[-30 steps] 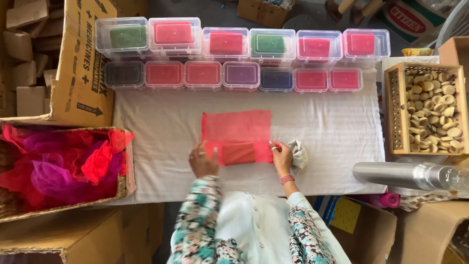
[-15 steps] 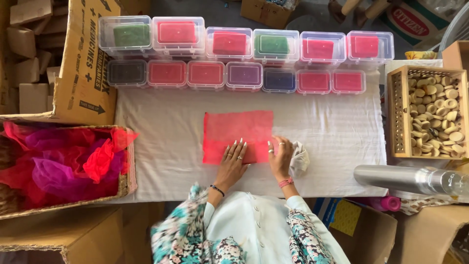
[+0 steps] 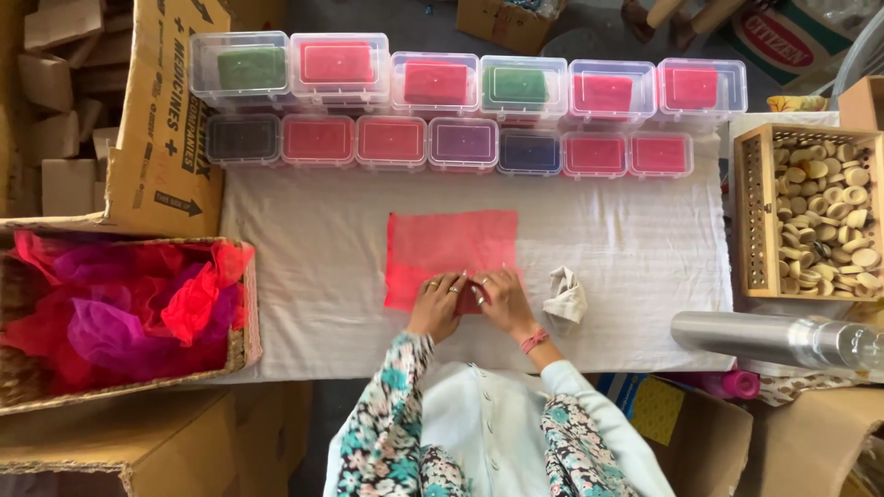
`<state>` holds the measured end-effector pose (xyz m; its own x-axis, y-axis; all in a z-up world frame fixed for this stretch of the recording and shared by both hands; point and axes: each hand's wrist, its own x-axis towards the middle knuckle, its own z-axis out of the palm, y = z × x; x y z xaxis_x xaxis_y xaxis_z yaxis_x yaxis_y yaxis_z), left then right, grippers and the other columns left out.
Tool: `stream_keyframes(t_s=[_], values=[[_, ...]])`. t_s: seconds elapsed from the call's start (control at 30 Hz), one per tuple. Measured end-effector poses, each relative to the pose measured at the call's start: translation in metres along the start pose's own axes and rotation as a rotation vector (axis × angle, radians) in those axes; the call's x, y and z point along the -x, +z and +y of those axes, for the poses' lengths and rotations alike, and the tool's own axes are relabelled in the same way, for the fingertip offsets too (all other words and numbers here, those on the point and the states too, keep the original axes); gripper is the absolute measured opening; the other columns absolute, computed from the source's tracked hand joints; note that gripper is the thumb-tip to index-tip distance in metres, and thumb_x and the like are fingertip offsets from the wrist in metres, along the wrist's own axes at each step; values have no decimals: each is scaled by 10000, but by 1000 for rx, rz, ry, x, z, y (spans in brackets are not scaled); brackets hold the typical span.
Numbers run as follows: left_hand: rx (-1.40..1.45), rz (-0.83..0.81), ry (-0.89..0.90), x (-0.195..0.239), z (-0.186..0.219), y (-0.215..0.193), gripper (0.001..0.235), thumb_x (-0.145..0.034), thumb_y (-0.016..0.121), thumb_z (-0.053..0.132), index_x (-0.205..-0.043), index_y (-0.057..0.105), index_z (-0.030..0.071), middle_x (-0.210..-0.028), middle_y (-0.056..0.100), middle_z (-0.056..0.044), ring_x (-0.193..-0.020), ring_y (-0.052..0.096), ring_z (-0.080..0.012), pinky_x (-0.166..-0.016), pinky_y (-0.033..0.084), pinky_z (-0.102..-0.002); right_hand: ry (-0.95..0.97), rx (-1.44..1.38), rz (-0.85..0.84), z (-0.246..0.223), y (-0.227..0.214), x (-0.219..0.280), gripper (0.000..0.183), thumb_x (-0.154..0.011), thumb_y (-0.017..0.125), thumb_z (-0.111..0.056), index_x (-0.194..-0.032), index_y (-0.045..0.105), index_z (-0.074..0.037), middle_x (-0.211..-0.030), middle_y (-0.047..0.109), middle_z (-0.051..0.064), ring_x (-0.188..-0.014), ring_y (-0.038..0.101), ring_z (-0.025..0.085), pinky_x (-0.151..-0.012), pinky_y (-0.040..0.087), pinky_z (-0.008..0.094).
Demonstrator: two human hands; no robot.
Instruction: The person wipes small brown rectangular blocks with a white cloth, wraps a red foam block in red net fabric, and places it into a clear plastic box. They then wipe the plastic box and lid with the cloth and continue wiping more blocks on the table.
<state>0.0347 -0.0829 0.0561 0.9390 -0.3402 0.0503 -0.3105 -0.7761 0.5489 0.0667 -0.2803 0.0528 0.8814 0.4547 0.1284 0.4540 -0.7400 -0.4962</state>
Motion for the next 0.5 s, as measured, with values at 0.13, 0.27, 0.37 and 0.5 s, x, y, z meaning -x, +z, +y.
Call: stream_keyframes(t_s=[0.13,0.27,0.37,0.5], values=[[23,1,-50,-5,4,-1,851,-667,843,114,-1452,519,61,-1379,568,-100,-1301,511,-312,-1119,381,-466,146,184,-224,8,-6,-44,173,-1059,652,-272,-1166,685,-141,-1232,686,62,-1251,627,264,-1283,416,423],[14,-12,-67,-4,4,-5,859,-617,887,107,-1403,540,89,-1375,563,-83,-1305,490,-304,-1150,338,-524,-166,212,130,-7,-20,-97,668,-806,730,-228,-1402,523,-8,-1380,600,229,-1273,551,400,-1044,424,487],[68,5,-66,-3,2,-9,895,-602,905,115,-1417,536,107,-1377,546,-83,-1301,482,-306,-1151,315,-549,-104,253,52,6,-4,-121,828,-710,799,-313,-1402,463,-7,-1323,606,239,-1207,553,402,-966,436,499],[133,31,-43,4,-3,-2,948,-623,891,103,-1479,483,104,-1379,509,-116,-1288,470,-341,-1153,362,-486,239,230,-349,33,31,-128,665,-869,788,-351,-1421,523,-92,-1102,695,146,-1113,625,332,-1037,462,483]])
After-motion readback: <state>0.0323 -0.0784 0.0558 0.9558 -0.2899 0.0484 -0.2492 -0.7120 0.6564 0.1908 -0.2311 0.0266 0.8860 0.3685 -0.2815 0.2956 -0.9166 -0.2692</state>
